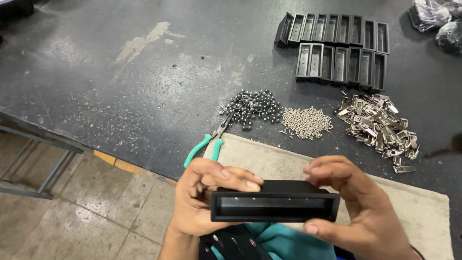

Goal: The person assembles small metal components into black plastic housings using a green electric screwdriver. They repeatedly pick up metal pieces, insert them into the housing, and tighten them with the screwdriver, then place the completed units into a blue bin.

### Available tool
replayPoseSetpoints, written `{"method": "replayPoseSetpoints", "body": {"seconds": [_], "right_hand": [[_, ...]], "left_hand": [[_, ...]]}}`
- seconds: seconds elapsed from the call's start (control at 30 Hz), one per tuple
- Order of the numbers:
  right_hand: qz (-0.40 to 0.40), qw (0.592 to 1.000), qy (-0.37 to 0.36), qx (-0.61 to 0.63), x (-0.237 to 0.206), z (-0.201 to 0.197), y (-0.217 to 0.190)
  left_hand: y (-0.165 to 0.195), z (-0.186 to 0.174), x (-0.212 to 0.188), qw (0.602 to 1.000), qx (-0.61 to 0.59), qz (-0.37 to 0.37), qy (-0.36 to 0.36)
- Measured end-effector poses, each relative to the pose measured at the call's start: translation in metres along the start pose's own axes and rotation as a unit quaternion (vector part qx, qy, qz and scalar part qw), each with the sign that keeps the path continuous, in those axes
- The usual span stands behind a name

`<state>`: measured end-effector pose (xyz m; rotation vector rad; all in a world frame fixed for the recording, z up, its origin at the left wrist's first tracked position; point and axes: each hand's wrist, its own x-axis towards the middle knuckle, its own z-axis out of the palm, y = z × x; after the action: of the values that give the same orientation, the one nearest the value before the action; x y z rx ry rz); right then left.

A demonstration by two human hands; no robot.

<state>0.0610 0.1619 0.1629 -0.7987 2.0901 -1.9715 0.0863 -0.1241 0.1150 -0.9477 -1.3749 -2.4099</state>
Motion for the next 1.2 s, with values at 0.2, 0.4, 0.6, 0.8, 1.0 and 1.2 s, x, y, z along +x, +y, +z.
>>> {"method": "replayPoseSetpoints", "body": {"seconds": [0.2, 0.4, 0.6, 0.8, 1.0, 1.2], "right_hand": [[-0.085, 0.957, -0.025, -0.276, 0.016, 0.006, -0.001], [-0.148, 0.915, -0.035, -0.375, 0.023, 0.022, 0.006], [-0.16, 0.908, -0.034, -0.385, 0.03, 0.028, 0.002], [0.0, 0.965, 0.013, -0.262, 0.016, 0.001, 0.042], [0.127, 0.991, 0.033, 0.023, -0.031, -0.039, 0.144], [0.108, 0.989, 0.07, 0.077, -0.071, 0.015, 0.246]], "left_hand": [[0.012, 0.003, 0.0, 0.984, 0.159, -0.041, -0.066], [0.019, 0.013, -0.003, 0.969, 0.189, -0.109, -0.12], [0.012, 0.02, -0.004, 0.953, 0.23, -0.125, -0.153], [0.007, 0.013, -0.007, 0.953, 0.241, -0.137, -0.122], [-0.011, 0.001, -0.011, 0.992, 0.093, -0.08, 0.038], [-0.056, 0.029, -0.005, 0.959, 0.027, -0.123, 0.253]]}}
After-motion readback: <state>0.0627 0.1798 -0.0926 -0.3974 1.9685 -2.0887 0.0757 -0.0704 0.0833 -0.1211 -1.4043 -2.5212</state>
